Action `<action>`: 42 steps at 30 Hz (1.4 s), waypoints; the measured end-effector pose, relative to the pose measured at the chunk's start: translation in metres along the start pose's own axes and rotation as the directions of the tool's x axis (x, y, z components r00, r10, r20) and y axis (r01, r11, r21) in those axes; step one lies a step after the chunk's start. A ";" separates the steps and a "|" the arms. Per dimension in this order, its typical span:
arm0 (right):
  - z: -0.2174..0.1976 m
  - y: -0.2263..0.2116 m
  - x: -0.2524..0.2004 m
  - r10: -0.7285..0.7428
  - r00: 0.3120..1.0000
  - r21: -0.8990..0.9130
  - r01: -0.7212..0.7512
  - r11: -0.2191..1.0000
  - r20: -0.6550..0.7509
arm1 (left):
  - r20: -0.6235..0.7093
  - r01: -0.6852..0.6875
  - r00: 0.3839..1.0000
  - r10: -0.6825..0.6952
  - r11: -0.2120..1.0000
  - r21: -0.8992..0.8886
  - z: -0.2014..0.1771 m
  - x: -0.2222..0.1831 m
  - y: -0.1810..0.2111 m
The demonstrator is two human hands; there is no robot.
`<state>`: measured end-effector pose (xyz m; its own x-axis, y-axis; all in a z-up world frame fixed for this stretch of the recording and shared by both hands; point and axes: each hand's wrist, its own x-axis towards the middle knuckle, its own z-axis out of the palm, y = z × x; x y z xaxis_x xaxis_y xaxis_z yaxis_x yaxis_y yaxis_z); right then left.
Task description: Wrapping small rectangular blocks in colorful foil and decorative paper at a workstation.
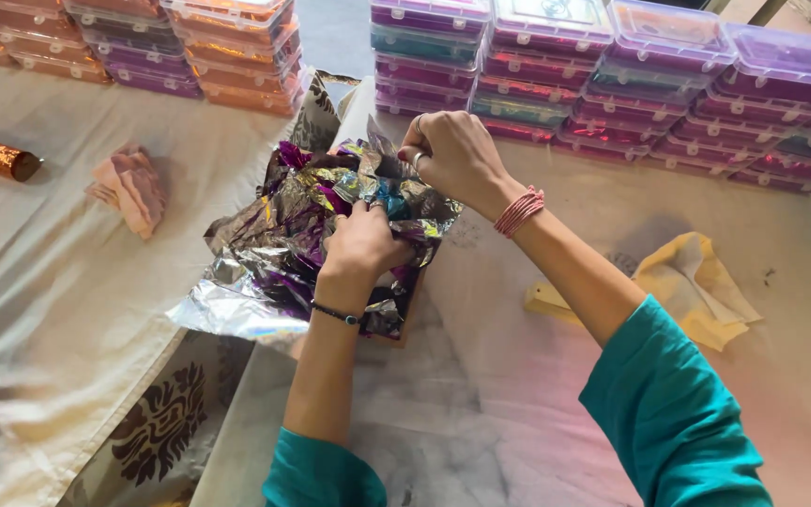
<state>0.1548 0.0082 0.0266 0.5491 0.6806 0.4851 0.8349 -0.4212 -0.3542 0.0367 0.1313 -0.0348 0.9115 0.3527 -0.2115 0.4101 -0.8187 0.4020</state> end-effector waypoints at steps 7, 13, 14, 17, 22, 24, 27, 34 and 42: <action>-0.008 -0.010 0.003 -0.001 0.998 0.040 0.003 0.999 -0.069 | -0.029 0.011 0.999 -0.012 1.000 -0.024 0.002 0.001 0.001; -0.006 -0.004 0.004 0.052 0.996 0.085 -0.046 0.995 -0.075 | -0.017 0.045 0.999 -0.046 0.999 -0.021 -0.002 -0.002 0.002; -0.006 -0.003 0.004 0.048 0.996 0.078 -0.041 0.996 -0.080 | -0.003 0.053 0.999 -0.053 0.999 -0.002 -0.007 -0.006 0.004; -0.012 -0.007 0.004 0.054 0.997 0.057 -0.051 0.997 -0.055 | -0.125 0.035 0.992 -0.028 0.998 0.055 -0.004 -0.004 0.004; -0.014 -0.010 0.001 0.055 0.998 0.052 -0.054 0.997 -0.018 | -0.584 -0.176 0.727 0.362 0.920 0.350 0.008 0.007 0.002; -0.016 -0.011 -0.001 -0.001 0.999 -0.001 0.001 1.000 -0.051 | -0.678 -0.202 0.524 0.515 0.849 0.488 0.029 0.022 -0.006; -0.016 -0.009 -0.002 0.022 0.999 0.036 -0.020 0.999 -0.041 | -0.431 -0.310 0.831 0.352 0.936 0.167 0.010 0.010 0.000; -0.009 -0.004 0.000 0.065 0.992 0.110 -0.053 0.993 -0.111 | -0.330 -0.169 0.925 0.190 0.981 0.092 0.028 0.024 -0.012; -0.013 0.010 0.013 0.046 0.984 0.091 -0.030 0.995 -0.171 | -0.182 -0.052 0.980 0.079 0.988 0.148 0.010 0.008 -0.007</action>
<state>0.1710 0.0046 0.0395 0.5849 0.5482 0.5979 0.8110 -0.3857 -0.4399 0.0405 0.1353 -0.0479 0.9313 0.3641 -0.0132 0.3534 -0.8938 0.2763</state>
